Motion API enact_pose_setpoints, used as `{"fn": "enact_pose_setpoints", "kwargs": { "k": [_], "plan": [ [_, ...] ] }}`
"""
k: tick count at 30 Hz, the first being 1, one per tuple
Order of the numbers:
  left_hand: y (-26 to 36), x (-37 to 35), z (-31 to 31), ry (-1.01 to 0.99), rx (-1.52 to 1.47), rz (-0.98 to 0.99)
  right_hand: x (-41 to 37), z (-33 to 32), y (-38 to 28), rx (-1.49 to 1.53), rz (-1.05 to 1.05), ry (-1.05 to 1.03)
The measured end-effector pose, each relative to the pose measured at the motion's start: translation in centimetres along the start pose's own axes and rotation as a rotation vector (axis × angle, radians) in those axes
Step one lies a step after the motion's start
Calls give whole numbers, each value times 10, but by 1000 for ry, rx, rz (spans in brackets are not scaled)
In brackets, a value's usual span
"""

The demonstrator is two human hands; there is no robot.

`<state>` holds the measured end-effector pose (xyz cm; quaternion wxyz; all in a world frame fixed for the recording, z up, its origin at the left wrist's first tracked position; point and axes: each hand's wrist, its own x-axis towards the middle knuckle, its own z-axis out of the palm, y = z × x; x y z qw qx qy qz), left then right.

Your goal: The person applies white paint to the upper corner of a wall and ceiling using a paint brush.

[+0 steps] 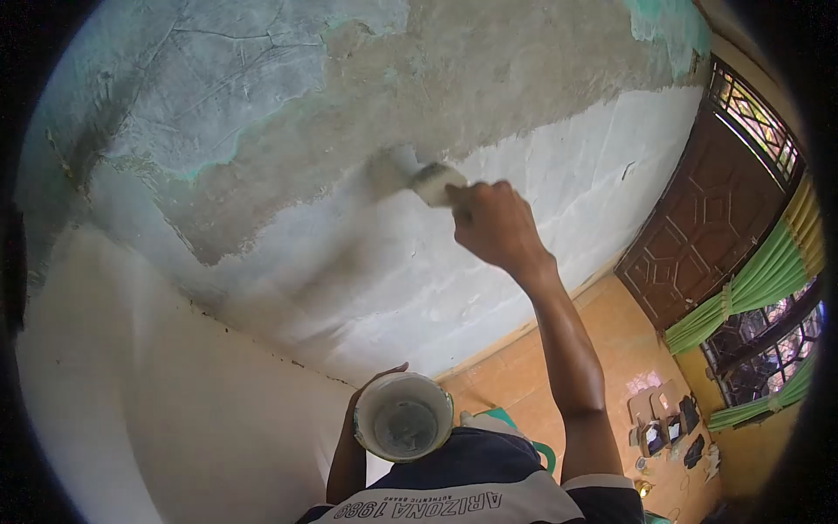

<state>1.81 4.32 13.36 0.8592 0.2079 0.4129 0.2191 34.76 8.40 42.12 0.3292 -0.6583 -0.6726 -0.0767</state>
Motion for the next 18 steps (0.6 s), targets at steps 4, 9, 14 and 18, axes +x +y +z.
{"fn": "enact_pose_setpoints", "kwargs": {
  "k": [4, 9, 14, 18],
  "plan": [
    [9, -43, 49, -17, 170, 351, 23, -36, -29, 86, 38, 113],
    [23, -32, 53, 30, 169, 181, 17, -22, -23, 91, -90, 359],
    [18, -30, 43, 83, 177, 270, -11, 14, -2, -44, -6, 110],
    [39, 6, 12, -28, 34, -413, -12, 11, 11, -149, 127, -167]
  ]
}}
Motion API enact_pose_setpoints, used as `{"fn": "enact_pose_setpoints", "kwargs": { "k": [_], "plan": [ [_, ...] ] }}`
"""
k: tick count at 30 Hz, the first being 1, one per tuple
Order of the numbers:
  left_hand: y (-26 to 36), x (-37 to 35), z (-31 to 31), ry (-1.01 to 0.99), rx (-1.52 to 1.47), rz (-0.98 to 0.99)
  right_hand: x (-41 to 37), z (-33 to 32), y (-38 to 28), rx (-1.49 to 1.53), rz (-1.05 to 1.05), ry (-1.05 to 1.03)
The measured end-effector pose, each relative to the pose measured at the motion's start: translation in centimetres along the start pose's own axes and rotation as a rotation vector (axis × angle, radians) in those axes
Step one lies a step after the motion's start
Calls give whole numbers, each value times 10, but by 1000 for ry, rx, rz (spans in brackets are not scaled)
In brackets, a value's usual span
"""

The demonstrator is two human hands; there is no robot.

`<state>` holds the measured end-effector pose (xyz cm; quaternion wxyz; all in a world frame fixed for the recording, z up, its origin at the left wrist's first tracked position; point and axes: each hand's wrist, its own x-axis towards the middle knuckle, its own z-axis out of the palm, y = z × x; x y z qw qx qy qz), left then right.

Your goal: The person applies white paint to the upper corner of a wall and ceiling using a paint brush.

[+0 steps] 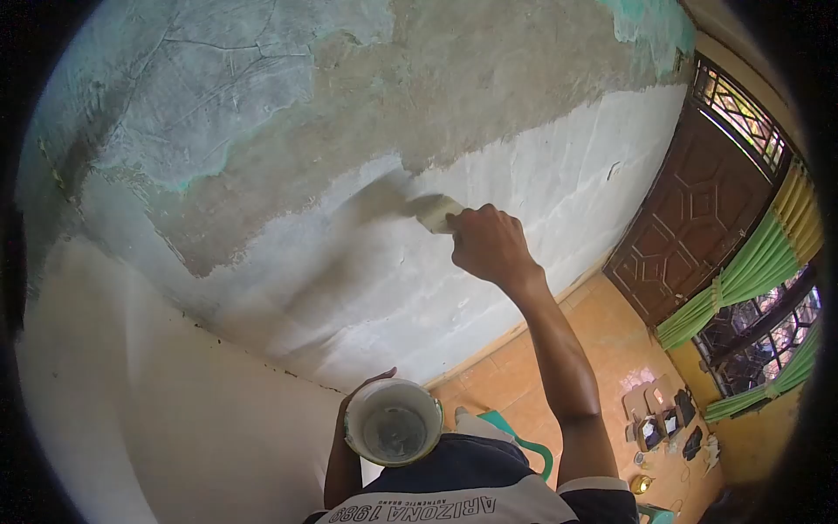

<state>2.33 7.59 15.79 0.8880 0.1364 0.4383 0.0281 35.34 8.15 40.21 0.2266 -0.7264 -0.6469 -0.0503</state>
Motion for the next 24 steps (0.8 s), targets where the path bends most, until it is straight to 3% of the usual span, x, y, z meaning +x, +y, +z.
{"fn": "enact_pose_setpoints", "kwargs": {
  "k": [1, 6, 8, 10, 13, 18, 21, 23, 24],
  "plan": [
    [-1, 6, -5, 19, 14, -3, 4, -5, -2, -8, 17, -35],
    [-4, -3, 4, 12, 62, -20, 15, -47, -24, 190, -112, 240],
    [-6, -15, 14, 111, 91, 104, 16, -53, -30, 213, -126, 324],
    [-7, 6, -8, 123, 61, 63, 15, -57, -41, 265, -95, 457],
    [-9, 12, -19, 118, 21, -6, 12, -45, -40, 249, -112, 467],
    [-6, 0, -9, 177, 35, 26, 9, -15, -33, 76, -70, 247],
    [-9, 4, -13, 98, 24, -33, 1, -27, -31, -11, -16, 110],
    [-17, 8, -14, 285, 40, 173, 1, -46, -37, -22, -6, -1],
    [-14, 11, -17, 285, 40, 176, 5, -46, -35, -22, -8, 2]
  ]
}}
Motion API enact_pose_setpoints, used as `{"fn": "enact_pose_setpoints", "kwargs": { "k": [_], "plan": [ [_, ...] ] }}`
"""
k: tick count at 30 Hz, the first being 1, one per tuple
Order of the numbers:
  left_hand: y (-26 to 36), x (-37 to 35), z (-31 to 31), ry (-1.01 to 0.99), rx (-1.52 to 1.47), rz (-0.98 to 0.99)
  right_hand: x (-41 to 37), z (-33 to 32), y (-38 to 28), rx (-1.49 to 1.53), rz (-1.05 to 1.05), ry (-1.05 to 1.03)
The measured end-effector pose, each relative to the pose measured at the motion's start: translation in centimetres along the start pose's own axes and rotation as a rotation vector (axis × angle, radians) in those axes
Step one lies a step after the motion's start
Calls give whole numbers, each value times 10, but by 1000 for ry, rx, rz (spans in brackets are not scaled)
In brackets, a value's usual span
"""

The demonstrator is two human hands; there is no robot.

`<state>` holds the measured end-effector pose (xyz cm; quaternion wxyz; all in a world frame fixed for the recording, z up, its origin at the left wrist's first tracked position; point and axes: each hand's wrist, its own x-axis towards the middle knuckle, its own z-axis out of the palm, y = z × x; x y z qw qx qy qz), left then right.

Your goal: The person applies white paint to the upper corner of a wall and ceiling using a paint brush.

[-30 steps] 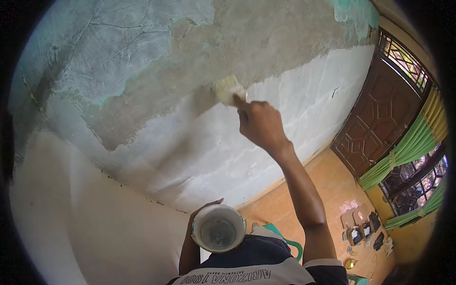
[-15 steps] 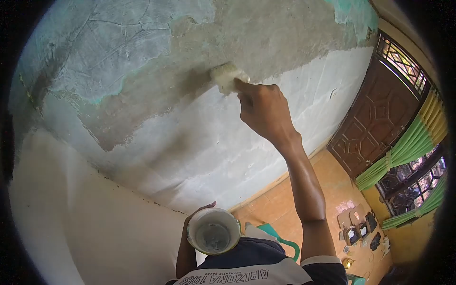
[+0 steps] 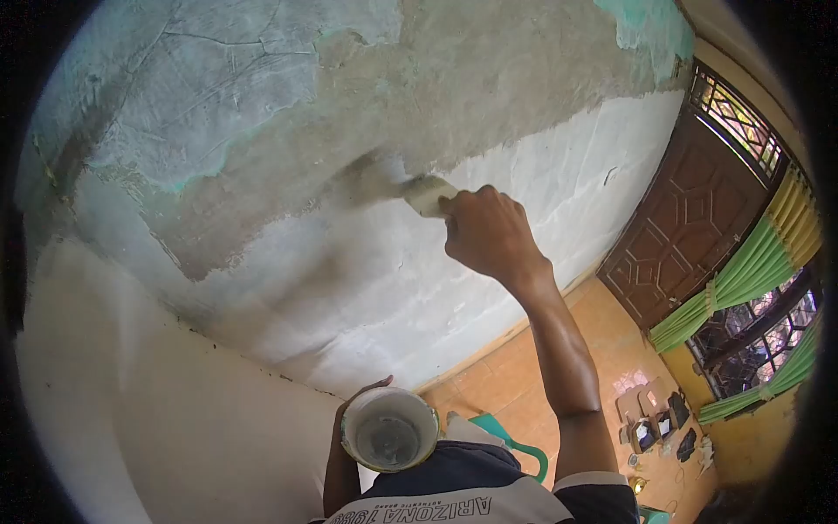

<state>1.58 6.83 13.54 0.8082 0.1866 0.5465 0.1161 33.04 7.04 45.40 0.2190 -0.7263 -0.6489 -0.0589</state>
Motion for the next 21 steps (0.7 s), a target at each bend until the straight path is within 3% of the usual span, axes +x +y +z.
{"fn": "enact_pose_setpoints", "kwargs": {
  "k": [2, 5, 10, 12, 14, 15, 17, 21],
  "plan": [
    [5, 9, -4, -164, 18, -211, 10, 1, 4, -7, -102, 202],
    [6, 4, -4, -237, 15, -201, 18, -15, -1, 89, -93, 189],
    [10, -16, 10, -191, 48, -179, 7, -13, -1, 151, -79, 272],
    [10, -39, 20, -136, 65, -128, 5, -7, -4, 229, -106, 467],
    [8, -51, 27, -52, 126, 47, 8, 2, 0, 206, -149, 470],
    [4, -30, 15, -53, 128, 45, 9, 9, 2, 184, -191, 474],
    [-8, 28, -19, -109, -14, -178, 8, 24, -1, 51, -106, 371],
    [7, -19, 7, -69, -32, -113, -1, 25, 4, 11, -53, 190]
  ]
}}
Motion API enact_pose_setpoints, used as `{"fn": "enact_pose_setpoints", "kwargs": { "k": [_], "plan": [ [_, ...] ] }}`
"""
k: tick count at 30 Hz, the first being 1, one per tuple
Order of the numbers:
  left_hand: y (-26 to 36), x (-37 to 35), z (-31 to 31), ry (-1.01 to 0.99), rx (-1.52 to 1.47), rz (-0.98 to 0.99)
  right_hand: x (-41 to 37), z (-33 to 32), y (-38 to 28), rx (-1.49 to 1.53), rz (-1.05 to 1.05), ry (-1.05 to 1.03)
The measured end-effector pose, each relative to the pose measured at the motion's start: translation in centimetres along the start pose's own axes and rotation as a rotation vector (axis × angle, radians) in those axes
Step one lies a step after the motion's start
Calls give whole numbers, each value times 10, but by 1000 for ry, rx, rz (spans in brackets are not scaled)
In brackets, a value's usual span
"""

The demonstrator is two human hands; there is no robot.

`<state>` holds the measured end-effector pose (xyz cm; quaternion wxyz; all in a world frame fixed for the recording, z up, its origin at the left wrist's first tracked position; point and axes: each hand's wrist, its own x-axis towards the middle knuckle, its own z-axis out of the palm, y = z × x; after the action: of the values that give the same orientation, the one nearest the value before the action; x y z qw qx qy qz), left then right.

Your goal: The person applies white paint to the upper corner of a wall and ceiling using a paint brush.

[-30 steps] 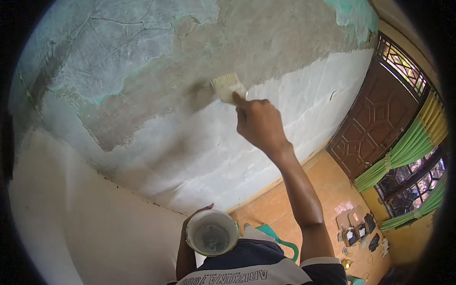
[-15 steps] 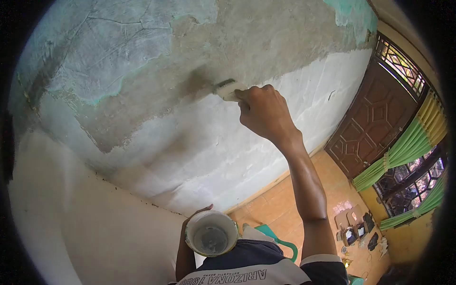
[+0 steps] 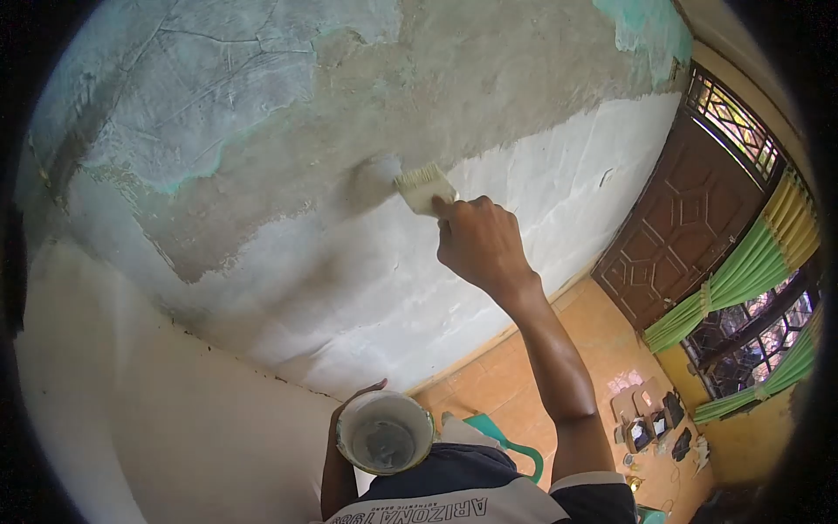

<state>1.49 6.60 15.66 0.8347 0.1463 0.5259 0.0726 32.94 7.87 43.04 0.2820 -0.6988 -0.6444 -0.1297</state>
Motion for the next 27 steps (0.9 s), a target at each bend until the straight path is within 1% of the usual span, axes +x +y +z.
{"fn": "enact_pose_setpoints", "kwargs": {
  "k": [1, 2, 3, 5, 6, 8, 9, 11, 12, 14, 15, 17, 18, 20, 21, 23, 24, 26, 27],
  "plan": [
    [4, -3, 3, -62, 15, -45, -3, 0, 4, -18, 11, -61],
    [5, -7, 6, -124, 31, -91, -4, -1, 9, -20, 12, -62],
    [2, -13, 9, -126, 32, -90, -3, -3, 15, -40, -23, -84],
    [-2, -25, 18, 59, 25, 90, 6, -10, 15, -60, -60, -102],
    [-3, -18, 14, 59, 25, 92, 12, -16, 13, -20, -36, -85],
    [-3, -7, 9, 9, -23, 23, 17, -28, 5, 24, -8, -69],
    [-4, -3, 5, 12, -20, 23, 19, -32, 1, 72, 4, 6],
    [-3, -21, 18, 68, 9, 97, 18, -36, -2, 133, 16, 136],
    [-5, -30, 24, 68, 7, 95, 17, -34, -3, 133, 16, 133],
    [-10, -45, 31, 89, -21, 287, 14, -25, -3, 175, 6, 346],
    [-14, -30, 21, 90, -24, 285, 13, -18, 1, 176, 6, 343],
    [-26, 12, -8, 93, -27, 368, 9, 6, 14, 105, -92, 264],
    [-27, 11, -7, 94, -28, 367, 5, 23, 18, 130, -120, 277],
    [-28, 6, -3, 107, 20, 473, -7, 29, 16, 47, -54, 145],
    [-22, 12, -7, 107, 17, 475, -10, 27, 17, 47, -57, 145],
    [-6, 15, -12, -80, -69, -17, -19, 18, 20, -8, 13, -106],
    [-12, 14, -11, -79, -68, -21, -19, 17, 21, -8, 16, -108],
    [-17, -31, 24, 142, 48, 433, -8, 12, 22, -1, 36, -130],
    [-14, -42, 32, 141, 45, 435, -3, 1, 16, -7, -5, -80]
  ]
}}
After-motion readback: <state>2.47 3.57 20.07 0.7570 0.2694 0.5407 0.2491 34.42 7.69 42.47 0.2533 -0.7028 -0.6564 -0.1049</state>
